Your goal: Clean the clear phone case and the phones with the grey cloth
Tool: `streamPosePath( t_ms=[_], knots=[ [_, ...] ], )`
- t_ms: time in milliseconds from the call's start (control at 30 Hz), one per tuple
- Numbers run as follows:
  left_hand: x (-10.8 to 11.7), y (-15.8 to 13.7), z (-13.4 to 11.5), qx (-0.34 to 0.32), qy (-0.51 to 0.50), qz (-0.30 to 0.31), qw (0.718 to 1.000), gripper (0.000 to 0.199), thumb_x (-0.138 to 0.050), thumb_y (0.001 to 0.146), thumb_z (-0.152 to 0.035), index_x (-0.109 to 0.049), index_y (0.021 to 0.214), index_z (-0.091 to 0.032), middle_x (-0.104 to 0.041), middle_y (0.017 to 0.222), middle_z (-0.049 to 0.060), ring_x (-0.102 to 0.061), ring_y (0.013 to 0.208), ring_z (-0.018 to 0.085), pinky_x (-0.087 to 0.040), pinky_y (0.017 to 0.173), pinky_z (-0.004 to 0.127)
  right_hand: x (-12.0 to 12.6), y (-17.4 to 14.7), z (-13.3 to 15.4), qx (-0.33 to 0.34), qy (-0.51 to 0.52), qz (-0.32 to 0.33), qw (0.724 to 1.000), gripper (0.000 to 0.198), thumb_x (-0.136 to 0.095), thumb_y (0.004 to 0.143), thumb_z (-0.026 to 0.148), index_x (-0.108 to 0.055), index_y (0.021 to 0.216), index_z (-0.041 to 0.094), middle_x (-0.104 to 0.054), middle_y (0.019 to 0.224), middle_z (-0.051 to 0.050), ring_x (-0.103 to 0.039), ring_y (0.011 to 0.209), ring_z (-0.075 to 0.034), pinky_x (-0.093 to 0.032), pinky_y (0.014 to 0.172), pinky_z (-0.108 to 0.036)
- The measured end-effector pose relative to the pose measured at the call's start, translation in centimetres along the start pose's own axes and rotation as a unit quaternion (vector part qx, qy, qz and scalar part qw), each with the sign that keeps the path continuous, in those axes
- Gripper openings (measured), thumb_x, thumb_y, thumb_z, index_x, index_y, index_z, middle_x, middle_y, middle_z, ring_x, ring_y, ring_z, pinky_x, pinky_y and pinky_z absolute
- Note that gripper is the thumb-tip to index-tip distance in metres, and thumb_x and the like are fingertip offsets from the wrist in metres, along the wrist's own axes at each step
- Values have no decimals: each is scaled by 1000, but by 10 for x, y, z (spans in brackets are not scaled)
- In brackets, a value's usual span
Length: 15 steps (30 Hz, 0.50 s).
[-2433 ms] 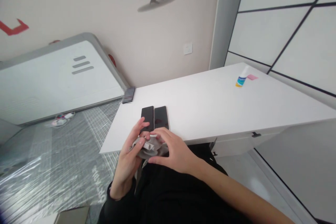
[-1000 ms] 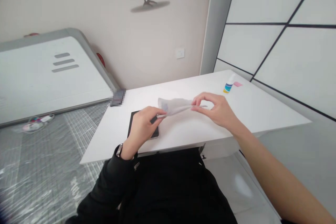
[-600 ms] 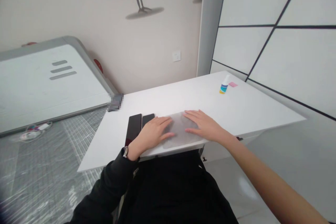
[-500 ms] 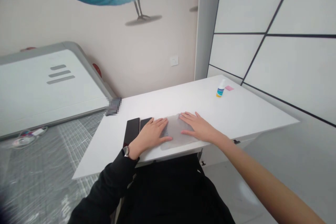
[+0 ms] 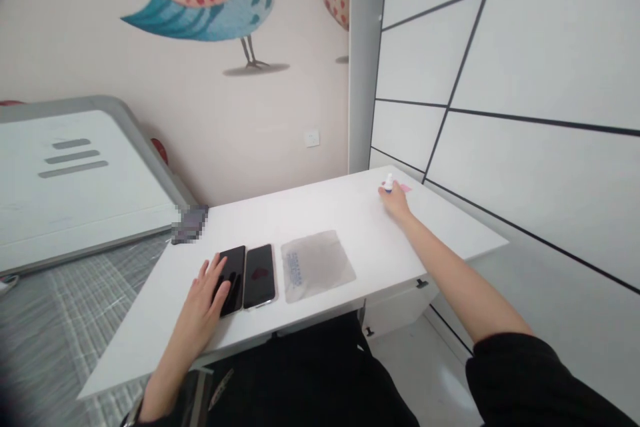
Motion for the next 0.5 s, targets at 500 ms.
streamPosePath(
  t_ms=[500],
  knots=[
    [-4, -26, -21, -65, 68, 31, 995, 75, -58, 99, -58, -37, 164, -27, -16, 177, 17, -14, 162, 41, -32, 124, 65, -88, -170, 84, -127, 505, 364, 773, 37, -54, 101, 50, -56, 136, 37, -41, 74, 6, -17, 45, -10, -18, 35, -20]
  ],
)
Point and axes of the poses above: each hand's wrist, its own y-axis towards the middle knuckle, its own x-axis out of the back of the hand, z = x × y, the point moved 4 cm from there along y, towards the middle knuckle
